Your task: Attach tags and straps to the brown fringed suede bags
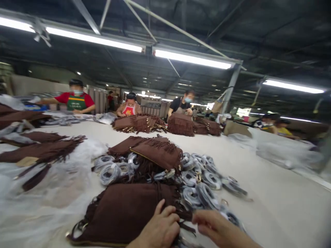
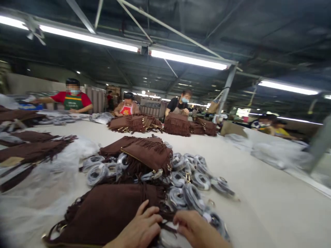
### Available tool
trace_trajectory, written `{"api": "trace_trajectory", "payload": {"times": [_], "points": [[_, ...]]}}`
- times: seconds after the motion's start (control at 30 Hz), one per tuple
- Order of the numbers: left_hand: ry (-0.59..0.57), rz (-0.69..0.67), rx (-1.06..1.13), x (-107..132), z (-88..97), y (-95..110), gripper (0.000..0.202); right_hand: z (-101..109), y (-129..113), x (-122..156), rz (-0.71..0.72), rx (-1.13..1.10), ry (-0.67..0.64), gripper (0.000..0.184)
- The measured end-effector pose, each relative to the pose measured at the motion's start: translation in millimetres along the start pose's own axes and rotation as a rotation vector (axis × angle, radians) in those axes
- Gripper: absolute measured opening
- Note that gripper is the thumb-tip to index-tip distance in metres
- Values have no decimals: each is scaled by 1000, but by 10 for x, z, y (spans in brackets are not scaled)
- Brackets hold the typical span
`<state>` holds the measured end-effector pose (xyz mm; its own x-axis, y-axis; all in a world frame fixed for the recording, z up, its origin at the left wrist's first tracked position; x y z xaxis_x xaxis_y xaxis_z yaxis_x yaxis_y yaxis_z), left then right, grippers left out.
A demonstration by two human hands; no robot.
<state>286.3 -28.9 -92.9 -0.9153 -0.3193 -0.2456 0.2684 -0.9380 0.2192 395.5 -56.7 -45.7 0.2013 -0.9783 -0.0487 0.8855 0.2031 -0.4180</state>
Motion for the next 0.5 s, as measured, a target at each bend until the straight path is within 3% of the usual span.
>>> {"api": "trace_trajectory", "payload": {"times": [0.13, 0.2, 0.27, 0.37, 0.43, 0.5], "points": [[-54, 44, 126, 57, 218, 59, 32, 473, -11, -80, -89, -82, 101, 24], [-68, 91, 153, 61, 275, 62, 30, 542, -13, -91, -106, -107, 111, 23], [-84, 133, 174, 59, 300, 58, 30, 435, -46, -71, -111, -141, 65, 22], [-109, 165, 196, 60, 292, 43, 31, 64, -161, -4, -97, -174, -25, 22], [-115, 170, 195, 61, 276, 30, 32, -200, -213, 36, -91, -101, -58, 38], [-122, 161, 191, 57, 262, 28, 34, -404, -184, 63, -122, 47, -79, 40]]}}
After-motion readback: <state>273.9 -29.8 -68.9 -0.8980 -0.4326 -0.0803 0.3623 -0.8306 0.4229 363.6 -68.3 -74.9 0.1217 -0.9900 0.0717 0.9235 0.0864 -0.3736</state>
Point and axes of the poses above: each hand's wrist, its own x-axis away from the middle knuckle, its own z-axis out of the back of the hand, y = z × x, the point moved 10 cm from there along -x, towards the middle knuckle, and after that the axes turned 8 degrees about z, right-handed, at the moved point
